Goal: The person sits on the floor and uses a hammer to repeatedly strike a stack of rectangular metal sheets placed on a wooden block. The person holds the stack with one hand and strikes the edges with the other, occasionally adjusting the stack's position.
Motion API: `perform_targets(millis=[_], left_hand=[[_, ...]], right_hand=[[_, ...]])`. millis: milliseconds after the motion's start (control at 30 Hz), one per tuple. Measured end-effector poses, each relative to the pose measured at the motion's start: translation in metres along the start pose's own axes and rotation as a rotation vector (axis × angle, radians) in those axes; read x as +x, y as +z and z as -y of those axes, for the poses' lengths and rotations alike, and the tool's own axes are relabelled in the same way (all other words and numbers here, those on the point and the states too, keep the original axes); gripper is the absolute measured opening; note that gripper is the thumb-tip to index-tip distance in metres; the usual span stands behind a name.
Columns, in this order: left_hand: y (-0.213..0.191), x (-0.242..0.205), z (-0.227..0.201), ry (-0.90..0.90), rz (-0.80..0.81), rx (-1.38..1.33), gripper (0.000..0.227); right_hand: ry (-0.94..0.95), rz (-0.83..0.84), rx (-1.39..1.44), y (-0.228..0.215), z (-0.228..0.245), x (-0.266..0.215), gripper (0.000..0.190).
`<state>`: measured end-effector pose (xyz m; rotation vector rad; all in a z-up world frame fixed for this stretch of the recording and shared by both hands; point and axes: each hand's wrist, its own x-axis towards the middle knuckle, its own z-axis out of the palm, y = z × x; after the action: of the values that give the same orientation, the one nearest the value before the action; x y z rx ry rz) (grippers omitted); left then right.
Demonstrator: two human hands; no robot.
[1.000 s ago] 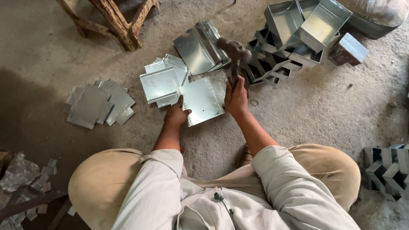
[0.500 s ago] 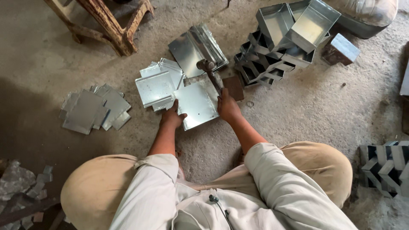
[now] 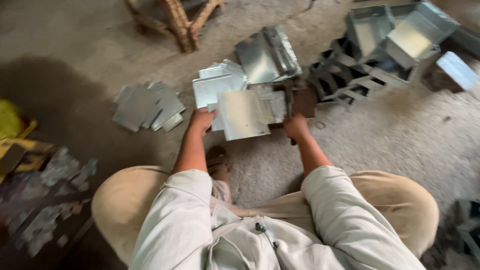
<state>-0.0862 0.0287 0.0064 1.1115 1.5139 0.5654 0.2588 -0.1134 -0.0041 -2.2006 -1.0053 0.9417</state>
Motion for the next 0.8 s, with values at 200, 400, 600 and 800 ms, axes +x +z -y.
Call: perform_targets(millis=[200,400,600,800], left_hand=[[-0.050,-0.010,-0.041,0.248,-0.294,-0.280,0.027],[-0.106,-0.036,-0.073,0.307,-0.601,-0.739,0.033],[-0.128,-0.022,-0.031,0.132,-0.681,-0.977,0.025],[-0.086,-0.016,0.032,-0.146,-0.802,-0.484,0.036]], right_hand=[[-0.287,-0.081,-0.217,0.003,-0.005,-0.007,0.066],[-0.224,-0.051,-0.347,-0.005,0.001,-0.012,0.077],[-0.184,-0.031,-0.332,-0.018,0.015,-0.037,0.059],[-0.051,-0.085,-0.403,-0.029,0.022,-0.038,0.058]])
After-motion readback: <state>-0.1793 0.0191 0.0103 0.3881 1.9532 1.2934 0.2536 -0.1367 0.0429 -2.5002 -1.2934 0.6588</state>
